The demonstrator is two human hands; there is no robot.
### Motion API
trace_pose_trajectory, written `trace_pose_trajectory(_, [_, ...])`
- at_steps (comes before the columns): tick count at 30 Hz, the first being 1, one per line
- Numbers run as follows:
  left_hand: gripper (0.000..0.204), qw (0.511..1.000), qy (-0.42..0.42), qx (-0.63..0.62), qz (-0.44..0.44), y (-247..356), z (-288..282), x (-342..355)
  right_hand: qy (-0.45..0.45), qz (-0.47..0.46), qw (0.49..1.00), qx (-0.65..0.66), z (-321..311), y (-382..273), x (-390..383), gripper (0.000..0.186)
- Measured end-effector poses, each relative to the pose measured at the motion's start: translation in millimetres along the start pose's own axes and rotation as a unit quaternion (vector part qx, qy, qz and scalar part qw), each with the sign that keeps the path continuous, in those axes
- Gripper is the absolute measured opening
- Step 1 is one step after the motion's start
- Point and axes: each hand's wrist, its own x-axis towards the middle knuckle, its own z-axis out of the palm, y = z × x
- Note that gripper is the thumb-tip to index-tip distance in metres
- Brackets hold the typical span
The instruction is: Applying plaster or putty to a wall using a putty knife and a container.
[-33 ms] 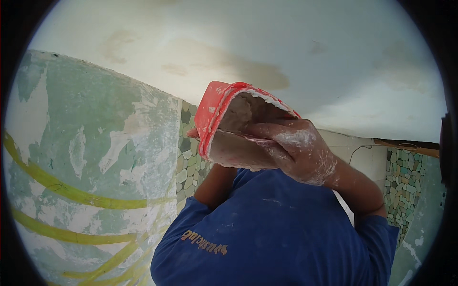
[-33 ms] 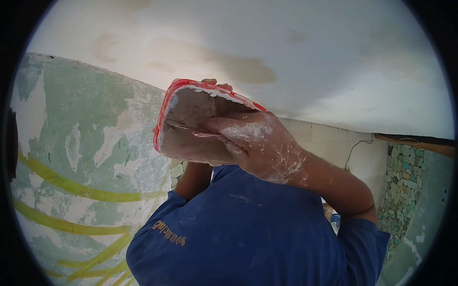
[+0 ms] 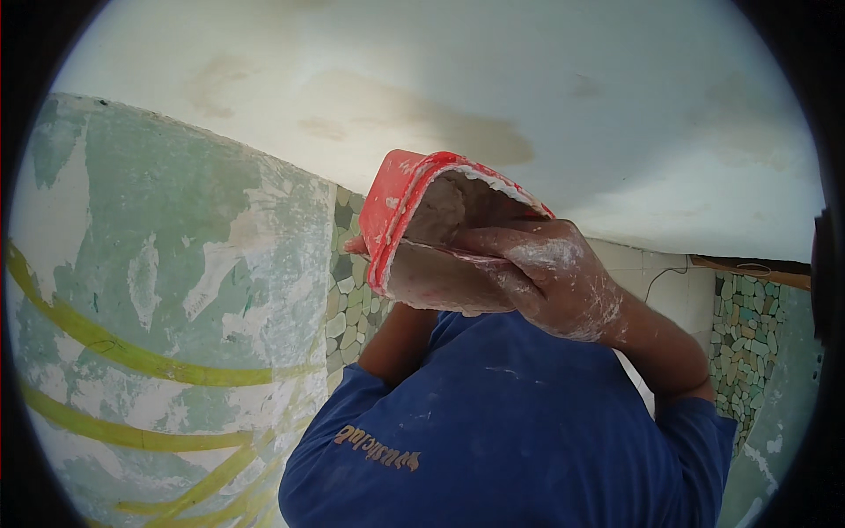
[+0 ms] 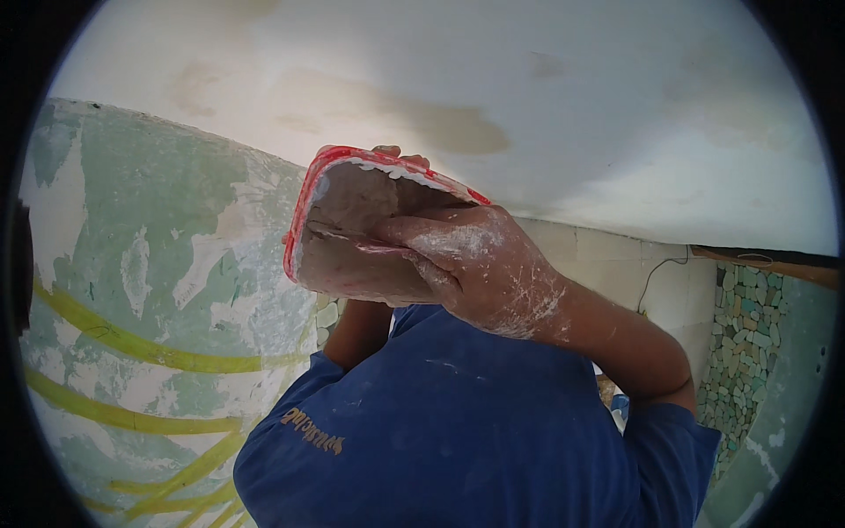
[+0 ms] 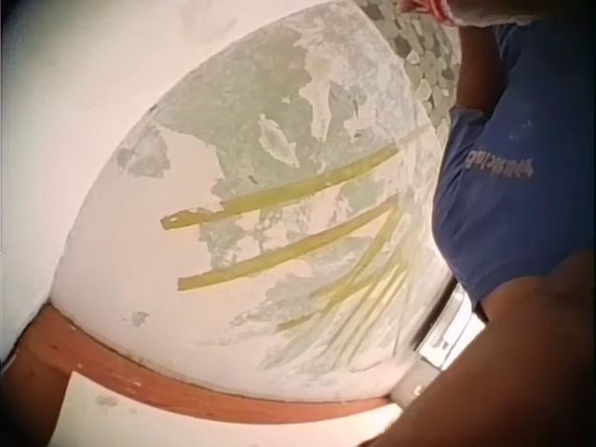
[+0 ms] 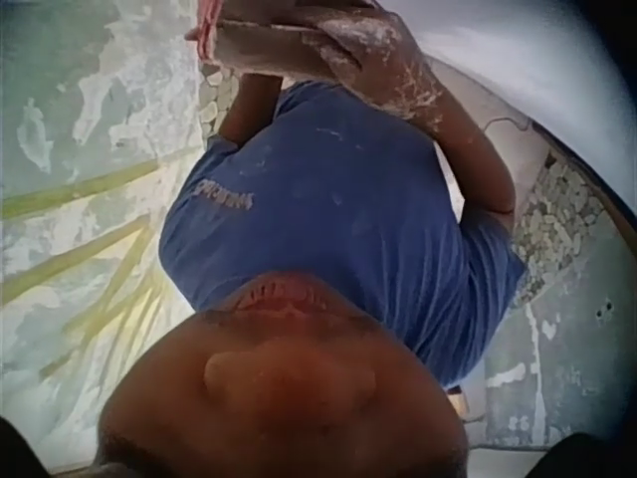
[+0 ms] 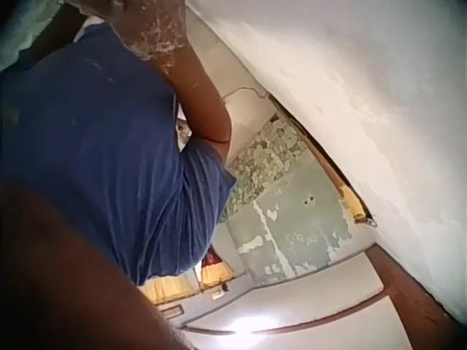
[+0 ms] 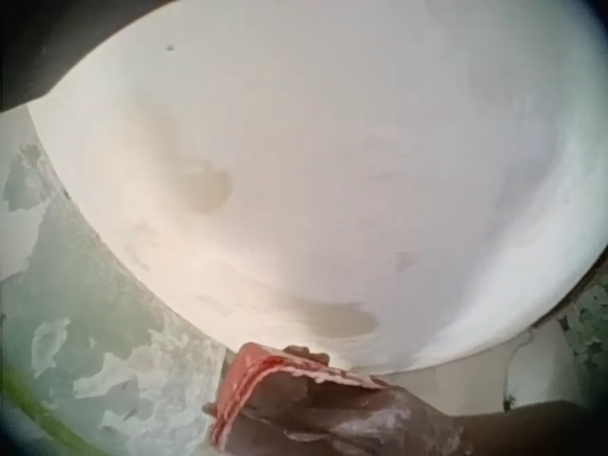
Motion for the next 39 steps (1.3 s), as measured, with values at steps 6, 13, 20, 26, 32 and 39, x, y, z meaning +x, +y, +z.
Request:
trace_pose_trajectory(6, [0.094, 0.999, 0.030, -0.011, 0.000, 16, -4, -14, -0.031, 0.017, 0.999, 0.008, -5, -3, -2, 0.031])
trace_pose_trajectory(13, [0.093, 0.998, 0.063, -0.027, 0.010, 17, -16, -18, -0.040, 0.002, 0.999, 0.032, -4, -4, -9, 0.025])
trace_pose_trajectory(20, [0.093, 0.995, 0.091, -0.041, 0.029, 9, -26, -27, -0.018, 0.057, 0.994, -0.096, -3, -12, -7, 0.030])
trace_pose_trajectory(26, [0.092, 0.991, 0.113, -0.053, 0.045, 18, -39, -26, 0.032, 0.001, 0.997, -0.070, -1, -7, -4, 0.038])
trace_pose_trajectory(32, [0.092, 0.987, 0.137, -0.060, 0.054, 23, -48, -32, -0.022, 0.040, 0.999, 0.001, -1, -5, -6, 0.042])
trace_pose_trajectory(39, [0.091, 0.983, 0.163, -0.061, 0.058, 24, -57, -47, -0.027, 0.033, 0.999, 0.020, -6, -15, -10, 0.036])
